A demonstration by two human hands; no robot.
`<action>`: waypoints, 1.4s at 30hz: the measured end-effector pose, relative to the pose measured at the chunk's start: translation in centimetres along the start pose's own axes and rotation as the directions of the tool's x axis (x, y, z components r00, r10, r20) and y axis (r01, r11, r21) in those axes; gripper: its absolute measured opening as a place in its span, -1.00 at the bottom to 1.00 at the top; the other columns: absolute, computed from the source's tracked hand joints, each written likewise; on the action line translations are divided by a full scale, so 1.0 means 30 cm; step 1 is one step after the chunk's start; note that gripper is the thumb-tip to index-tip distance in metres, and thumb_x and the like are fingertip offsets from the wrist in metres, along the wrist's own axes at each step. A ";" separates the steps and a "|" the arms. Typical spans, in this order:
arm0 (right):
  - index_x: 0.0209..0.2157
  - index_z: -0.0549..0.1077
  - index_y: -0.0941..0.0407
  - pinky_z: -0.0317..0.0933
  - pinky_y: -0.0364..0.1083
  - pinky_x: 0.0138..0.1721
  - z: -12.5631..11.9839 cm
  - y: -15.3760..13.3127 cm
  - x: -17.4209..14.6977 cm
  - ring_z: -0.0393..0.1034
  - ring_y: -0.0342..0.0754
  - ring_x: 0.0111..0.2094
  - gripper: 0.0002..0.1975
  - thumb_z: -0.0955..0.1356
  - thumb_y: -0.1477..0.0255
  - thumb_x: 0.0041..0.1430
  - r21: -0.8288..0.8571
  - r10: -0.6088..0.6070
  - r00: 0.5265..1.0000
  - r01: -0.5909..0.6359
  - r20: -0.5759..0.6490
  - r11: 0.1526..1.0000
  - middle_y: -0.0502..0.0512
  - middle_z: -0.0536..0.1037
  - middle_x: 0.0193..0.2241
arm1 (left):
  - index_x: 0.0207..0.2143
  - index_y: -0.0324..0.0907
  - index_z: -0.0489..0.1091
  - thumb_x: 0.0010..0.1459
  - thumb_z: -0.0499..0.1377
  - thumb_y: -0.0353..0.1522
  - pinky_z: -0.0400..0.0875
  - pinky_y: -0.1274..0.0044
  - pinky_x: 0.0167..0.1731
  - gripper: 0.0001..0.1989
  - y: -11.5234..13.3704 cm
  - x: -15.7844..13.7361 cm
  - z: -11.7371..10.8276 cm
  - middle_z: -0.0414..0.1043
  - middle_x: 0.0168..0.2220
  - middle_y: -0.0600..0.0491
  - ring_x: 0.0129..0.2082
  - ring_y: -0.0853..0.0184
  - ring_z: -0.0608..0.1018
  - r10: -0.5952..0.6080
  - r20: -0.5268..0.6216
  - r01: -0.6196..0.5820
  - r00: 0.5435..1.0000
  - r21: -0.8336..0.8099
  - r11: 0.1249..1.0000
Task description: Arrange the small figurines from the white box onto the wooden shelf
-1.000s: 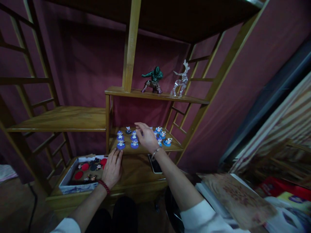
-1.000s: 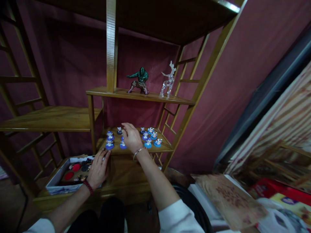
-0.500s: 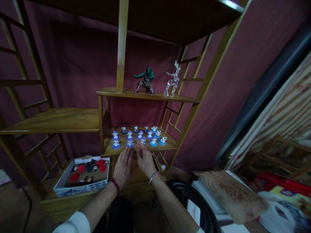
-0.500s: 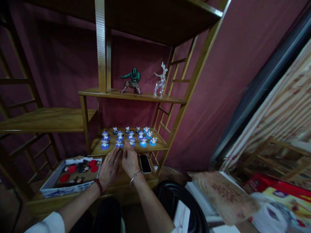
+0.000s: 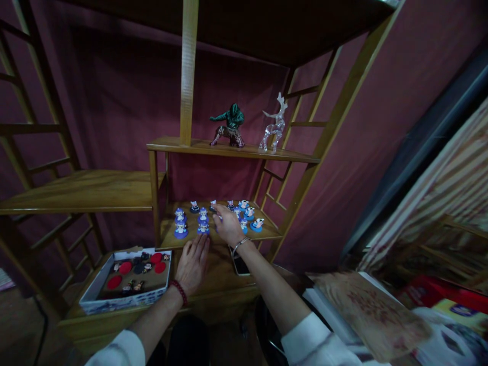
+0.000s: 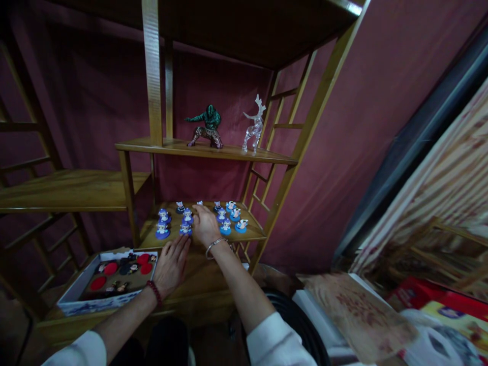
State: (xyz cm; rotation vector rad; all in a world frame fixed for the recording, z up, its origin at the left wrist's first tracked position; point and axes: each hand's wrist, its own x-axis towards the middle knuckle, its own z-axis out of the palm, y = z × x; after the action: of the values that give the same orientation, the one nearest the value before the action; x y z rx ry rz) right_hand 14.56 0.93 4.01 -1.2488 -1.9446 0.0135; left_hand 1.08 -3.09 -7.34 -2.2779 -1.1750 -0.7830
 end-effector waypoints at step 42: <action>-0.19 0.44 0.03 0.19 -0.19 -0.26 0.124 0.048 0.262 0.38 -0.01 -0.19 -0.64 0.35 0.49 -0.12 -0.350 0.072 0.792 0.186 0.607 0.918 0.09 0.50 -0.22 | 0.06 -0.33 0.14 0.05 -0.05 -0.38 -0.03 0.33 0.02 -0.51 -0.009 -0.014 0.069 0.08 0.12 -0.16 0.16 0.19 0.01 0.024 -0.068 -0.020 0.997 0.062 0.998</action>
State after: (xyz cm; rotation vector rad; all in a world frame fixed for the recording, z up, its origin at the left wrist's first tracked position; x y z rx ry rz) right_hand 11.86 9.13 5.76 -1.5835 -2.6507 -0.0080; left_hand 1.21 -1.90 -9.11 -2.1927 -1.1250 -0.7999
